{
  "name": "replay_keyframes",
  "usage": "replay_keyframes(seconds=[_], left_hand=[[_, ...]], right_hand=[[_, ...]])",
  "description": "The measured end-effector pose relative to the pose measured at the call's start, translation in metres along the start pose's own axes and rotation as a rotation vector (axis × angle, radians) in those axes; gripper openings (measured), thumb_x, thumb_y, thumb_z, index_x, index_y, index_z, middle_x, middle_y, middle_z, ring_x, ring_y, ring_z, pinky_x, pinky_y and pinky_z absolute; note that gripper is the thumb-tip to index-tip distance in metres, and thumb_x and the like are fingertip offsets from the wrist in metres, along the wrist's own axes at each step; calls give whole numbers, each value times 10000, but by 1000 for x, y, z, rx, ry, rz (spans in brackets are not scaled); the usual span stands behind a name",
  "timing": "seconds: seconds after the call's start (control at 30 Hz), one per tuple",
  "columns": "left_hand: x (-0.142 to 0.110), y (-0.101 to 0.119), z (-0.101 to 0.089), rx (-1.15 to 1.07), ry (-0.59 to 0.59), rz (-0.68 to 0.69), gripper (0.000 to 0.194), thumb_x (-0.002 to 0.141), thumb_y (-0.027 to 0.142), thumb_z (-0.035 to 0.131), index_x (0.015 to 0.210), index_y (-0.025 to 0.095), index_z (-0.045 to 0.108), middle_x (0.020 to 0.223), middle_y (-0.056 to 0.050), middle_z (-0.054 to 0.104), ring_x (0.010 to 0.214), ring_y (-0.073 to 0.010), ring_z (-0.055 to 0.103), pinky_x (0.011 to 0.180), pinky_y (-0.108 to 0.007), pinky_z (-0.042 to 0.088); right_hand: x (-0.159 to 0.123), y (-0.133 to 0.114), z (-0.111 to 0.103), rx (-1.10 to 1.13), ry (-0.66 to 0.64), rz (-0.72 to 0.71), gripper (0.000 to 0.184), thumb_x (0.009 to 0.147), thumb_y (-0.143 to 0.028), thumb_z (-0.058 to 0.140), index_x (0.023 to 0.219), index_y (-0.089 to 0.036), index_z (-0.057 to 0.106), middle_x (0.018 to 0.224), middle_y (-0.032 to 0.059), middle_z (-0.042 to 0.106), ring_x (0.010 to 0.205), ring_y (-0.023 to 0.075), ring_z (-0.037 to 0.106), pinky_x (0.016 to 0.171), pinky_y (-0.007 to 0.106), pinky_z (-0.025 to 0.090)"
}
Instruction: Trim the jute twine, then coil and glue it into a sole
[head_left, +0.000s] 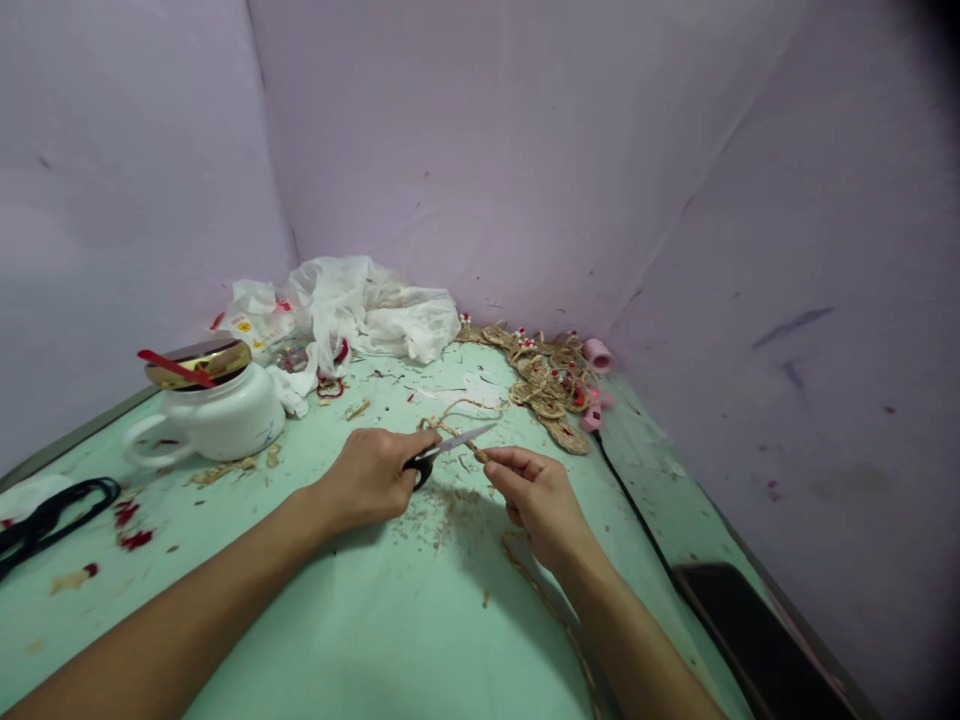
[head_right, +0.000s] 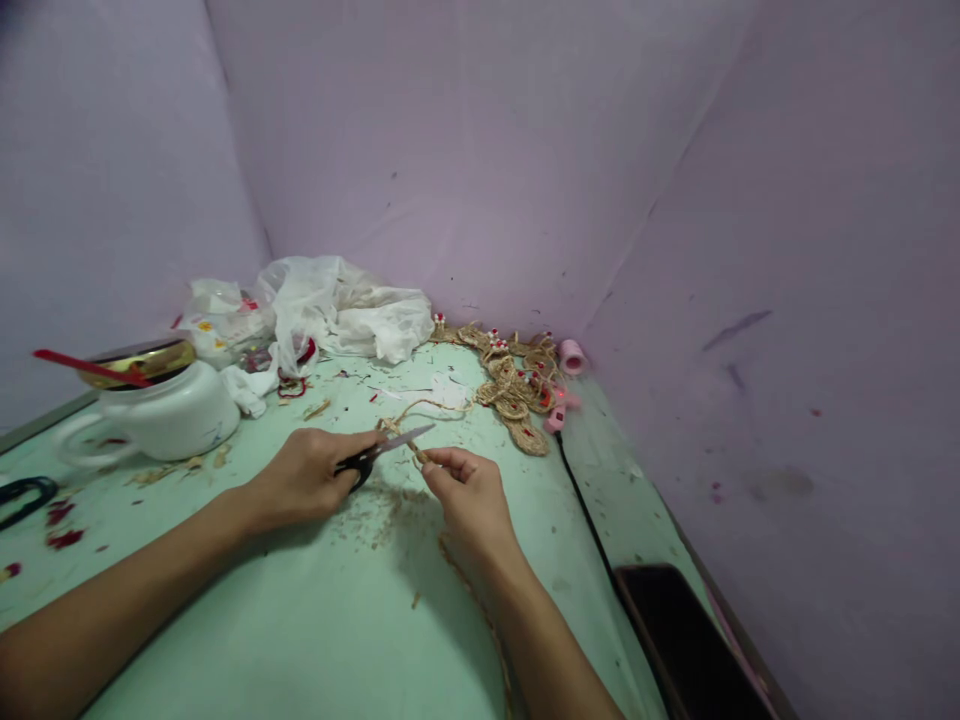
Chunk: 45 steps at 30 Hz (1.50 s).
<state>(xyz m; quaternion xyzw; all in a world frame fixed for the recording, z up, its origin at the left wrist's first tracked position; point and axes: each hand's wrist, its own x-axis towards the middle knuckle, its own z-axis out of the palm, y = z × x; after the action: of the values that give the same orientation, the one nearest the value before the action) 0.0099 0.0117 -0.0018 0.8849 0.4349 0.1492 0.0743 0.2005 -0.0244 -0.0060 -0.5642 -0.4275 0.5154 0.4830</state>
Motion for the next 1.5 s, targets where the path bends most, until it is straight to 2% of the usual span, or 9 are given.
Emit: replay_keyframes(seconds=[0.1,0.2,0.57,0.87,1.07,1.17,1.3,1.37,1.5], left_hand=[[1,-3,-1,-72,79,-53,467,679,182,467,1128,302,521,871,33,678,781,-167,620,664,-251,422],[2,-3,0,-42,67,-22,539,654,208,490,1187,279,485,979,5,665,848,-189,614,694,-268,428],[0,7,-3,198,-62,63,533,663,201,450,1195,230,441,907,-38,641,798,-237,600,610,-318,412],[0,3,0,253,-47,91,516,661,140,430,1169,226,449,846,-30,644,714,-229,607,553,-312,380],[1,1,1,147,-49,75,413,680,100,407,1050,244,522,752,3,659,662,-182,610,541,-264,365],[1,-2,-2,8,11,-16,413,699,124,413,1062,283,532,788,22,673,709,-165,617,597,-249,398],[1,-7,-7,-33,57,-75,479,681,166,448,1138,303,499,943,18,674,845,-189,613,670,-272,423],[1,-9,-9,5,20,-41,507,663,173,461,1156,291,485,974,5,666,865,-204,608,680,-289,425],[1,-7,-12,112,-44,28,515,632,164,462,1136,268,481,944,-12,653,847,-230,601,648,-310,417]], right_hand=[[0,-1,-1,123,-29,67,281,557,-277,649,788,-117,638,385,-121,276,356,38,152,363,210,78],[0,-2,-3,212,-78,99,304,556,-259,644,819,-107,637,390,-129,247,367,36,127,367,206,56],[-1,-1,2,-28,-40,-28,300,598,-258,589,841,-102,670,423,-103,303,375,42,192,373,213,139],[-3,-2,4,115,-82,67,295,594,-261,592,838,-104,643,395,-127,240,353,34,126,369,212,77],[-2,0,4,178,-91,83,204,613,-255,596,768,-124,620,394,-127,239,361,38,133,361,197,89],[-1,0,3,198,-107,90,190,623,-248,601,779,-140,597,435,-93,373,368,39,245,365,176,156],[0,1,0,216,-208,120,182,627,-231,612,791,-157,579,653,0,592,476,65,456,423,170,297],[0,2,-1,234,-231,120,220,628,-227,615,837,-160,598,684,4,603,458,59,444,417,174,304],[1,3,-1,229,-215,102,314,617,-186,595,929,-164,628,660,-20,575,365,26,263,350,178,212]])
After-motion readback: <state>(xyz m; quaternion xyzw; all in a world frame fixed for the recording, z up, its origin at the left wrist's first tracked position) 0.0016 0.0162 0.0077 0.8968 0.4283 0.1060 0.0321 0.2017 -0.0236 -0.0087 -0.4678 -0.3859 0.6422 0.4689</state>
